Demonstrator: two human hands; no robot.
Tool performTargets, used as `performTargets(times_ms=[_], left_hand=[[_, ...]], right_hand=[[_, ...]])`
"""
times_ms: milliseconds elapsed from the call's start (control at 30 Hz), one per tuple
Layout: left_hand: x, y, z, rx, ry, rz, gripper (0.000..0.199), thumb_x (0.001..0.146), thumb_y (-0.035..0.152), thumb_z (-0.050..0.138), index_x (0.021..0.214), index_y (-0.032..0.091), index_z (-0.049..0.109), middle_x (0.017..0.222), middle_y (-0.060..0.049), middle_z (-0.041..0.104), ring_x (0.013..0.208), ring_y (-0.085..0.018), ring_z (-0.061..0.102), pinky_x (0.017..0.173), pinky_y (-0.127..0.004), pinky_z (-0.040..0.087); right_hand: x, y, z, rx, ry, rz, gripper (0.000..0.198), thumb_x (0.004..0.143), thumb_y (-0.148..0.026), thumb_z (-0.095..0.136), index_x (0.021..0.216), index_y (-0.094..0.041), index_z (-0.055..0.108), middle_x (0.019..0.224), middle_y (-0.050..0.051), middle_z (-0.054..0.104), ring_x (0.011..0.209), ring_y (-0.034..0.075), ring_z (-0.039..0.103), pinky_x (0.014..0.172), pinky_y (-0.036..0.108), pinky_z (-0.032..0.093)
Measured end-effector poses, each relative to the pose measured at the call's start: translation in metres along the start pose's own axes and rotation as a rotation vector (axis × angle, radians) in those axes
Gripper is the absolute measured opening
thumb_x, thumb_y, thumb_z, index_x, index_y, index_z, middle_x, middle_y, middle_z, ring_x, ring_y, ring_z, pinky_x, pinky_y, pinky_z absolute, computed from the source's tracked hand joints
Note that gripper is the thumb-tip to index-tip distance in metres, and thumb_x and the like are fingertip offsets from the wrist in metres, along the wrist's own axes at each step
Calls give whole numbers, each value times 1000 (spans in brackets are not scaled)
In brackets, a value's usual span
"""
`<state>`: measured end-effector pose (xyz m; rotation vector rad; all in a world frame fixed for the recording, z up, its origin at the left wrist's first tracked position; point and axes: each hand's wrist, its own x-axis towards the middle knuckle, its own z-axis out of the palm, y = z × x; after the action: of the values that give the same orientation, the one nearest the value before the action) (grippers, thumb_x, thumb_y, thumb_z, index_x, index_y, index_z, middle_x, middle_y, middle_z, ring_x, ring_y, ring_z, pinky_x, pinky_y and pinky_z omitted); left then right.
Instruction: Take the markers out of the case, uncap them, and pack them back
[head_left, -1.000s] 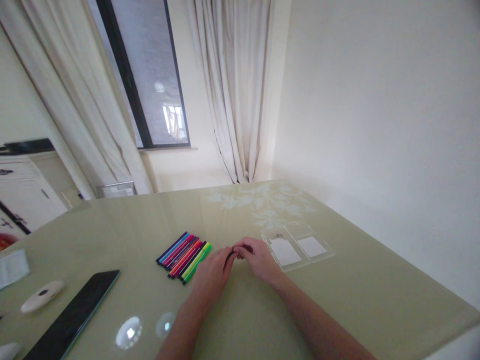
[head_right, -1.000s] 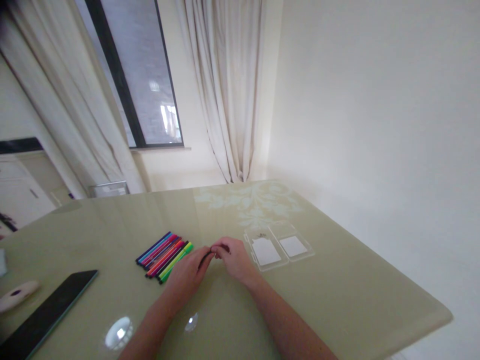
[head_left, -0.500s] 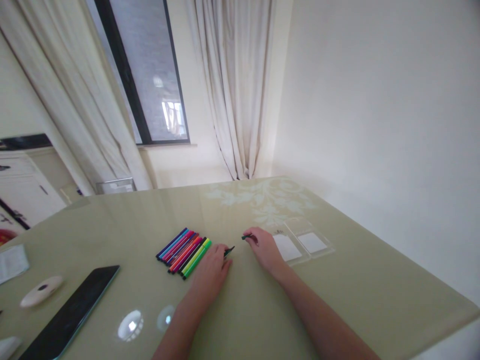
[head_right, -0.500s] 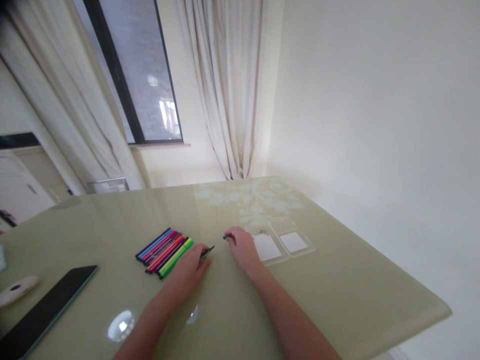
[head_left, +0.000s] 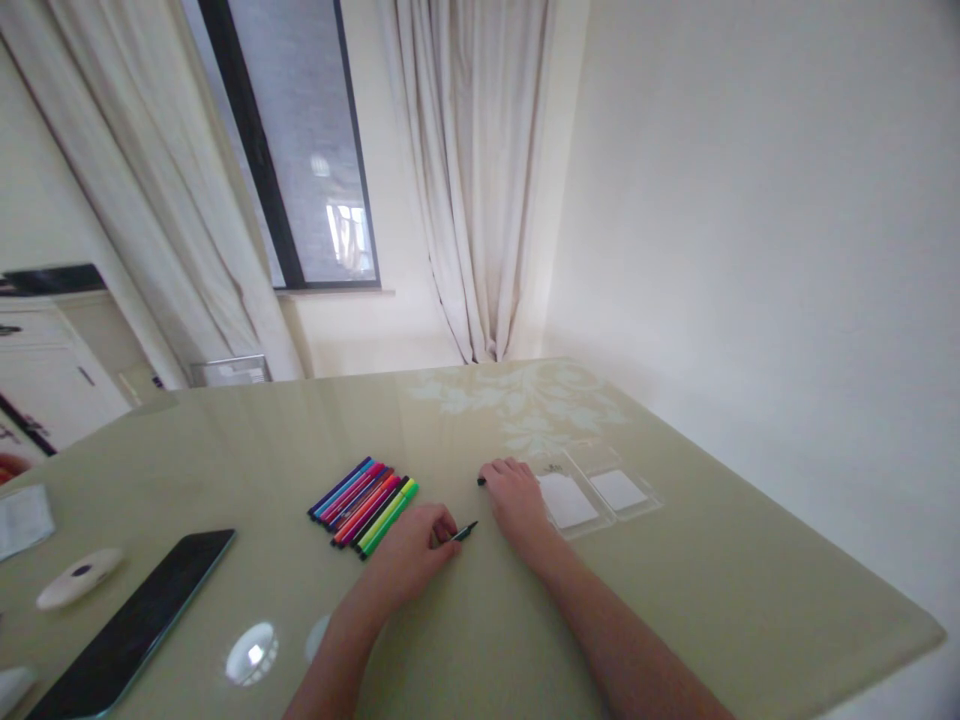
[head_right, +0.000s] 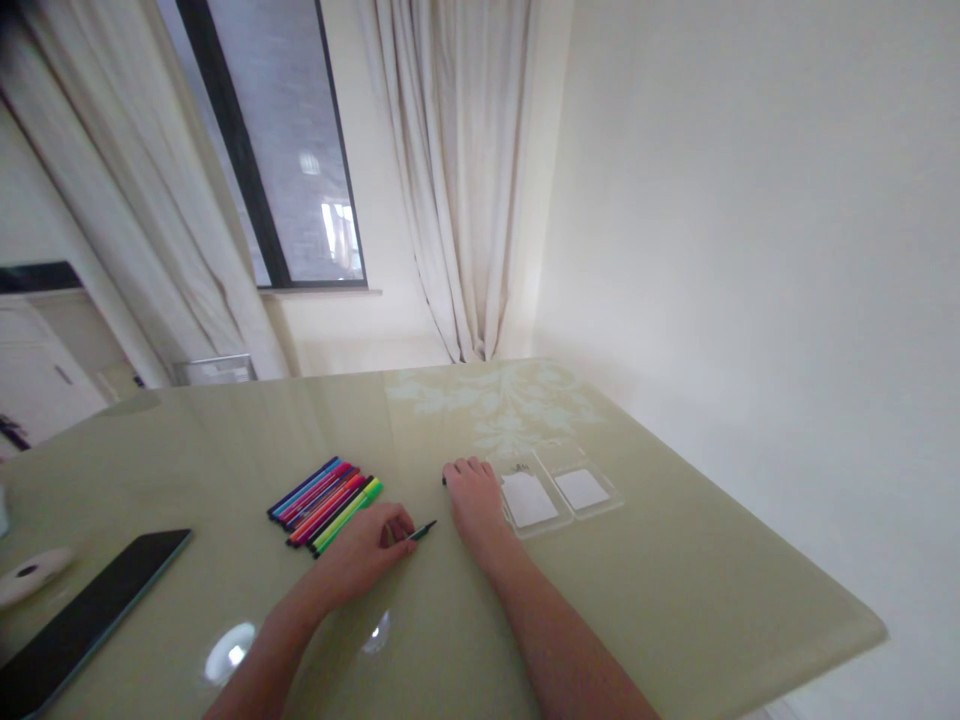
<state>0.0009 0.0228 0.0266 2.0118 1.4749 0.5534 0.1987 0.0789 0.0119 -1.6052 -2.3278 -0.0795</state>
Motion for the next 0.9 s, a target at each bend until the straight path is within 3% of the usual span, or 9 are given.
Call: performTargets(times_ms=[167, 333, 400, 533, 667, 800, 900], left_hand=[[2, -7, -10, -5, -5, -39, 20, 85, 39, 65, 89, 20, 68, 83, -2, 70, 77, -20, 65, 68, -30, 47], [3, -21, -20, 275, 386, -192, 26, 99, 39, 48, 97, 19, 65, 102, -9, 70, 96, -26, 65, 85, -37, 48], [2, -29, -21, 418, 442, -264, 21, 99, 35, 50, 99, 20, 64, 109, -10, 68, 104, -28, 63, 90, -39, 47], [2, -37, -16, 532, 379, -255, 18, 98, 34, 55, 98, 19, 65, 109, -10, 66, 107, -28, 62, 92, -37, 47], [5, -29, -10, 550, 377, -178, 16, 97, 32, 56, 93, 19, 66, 106, -10, 67, 106, -29, 62, 94, -39, 46], [9, -10, -3, 393, 321, 34, 15, 100, 31, 53, 94, 21, 63, 100, -8, 69, 100, -26, 63, 90, -38, 47], [9, 1, 5, 262, 270, 106, 18, 104, 31, 45, 102, 21, 60, 103, -8, 70, 98, -25, 65, 85, -35, 48]], right_hand=[[-2, 2, -2, 122, 26, 59, 27, 96, -9, 53, 112, -21, 71, 115, 10, 72, 112, 27, 60, 94, 37, 41], [-3, 4, -10, 318, 85, 137, 24, 94, -11, 59, 112, -21, 72, 118, 8, 72, 115, 25, 61, 100, 36, 43], [-3, 5, -12, 359, 126, 132, 23, 95, -12, 59, 109, -22, 73, 115, 8, 72, 114, 25, 62, 100, 37, 44], [-7, 2, -13, 397, 157, 93, 19, 96, -15, 59, 102, -23, 75, 108, 8, 74, 106, 25, 65, 97, 37, 46], [-11, -7, -13, 426, 142, 64, 18, 97, -18, 60, 104, -23, 76, 107, 8, 73, 105, 24, 65, 96, 36, 47], [-16, -16, -15, 555, 116, -87, 25, 101, -25, 58, 122, -25, 72, 116, 7, 72, 109, 20, 65, 97, 32, 48], [-17, -19, -18, 626, 71, -206, 26, 103, -23, 54, 119, -25, 74, 108, 5, 74, 103, 18, 66, 92, 28, 49]])
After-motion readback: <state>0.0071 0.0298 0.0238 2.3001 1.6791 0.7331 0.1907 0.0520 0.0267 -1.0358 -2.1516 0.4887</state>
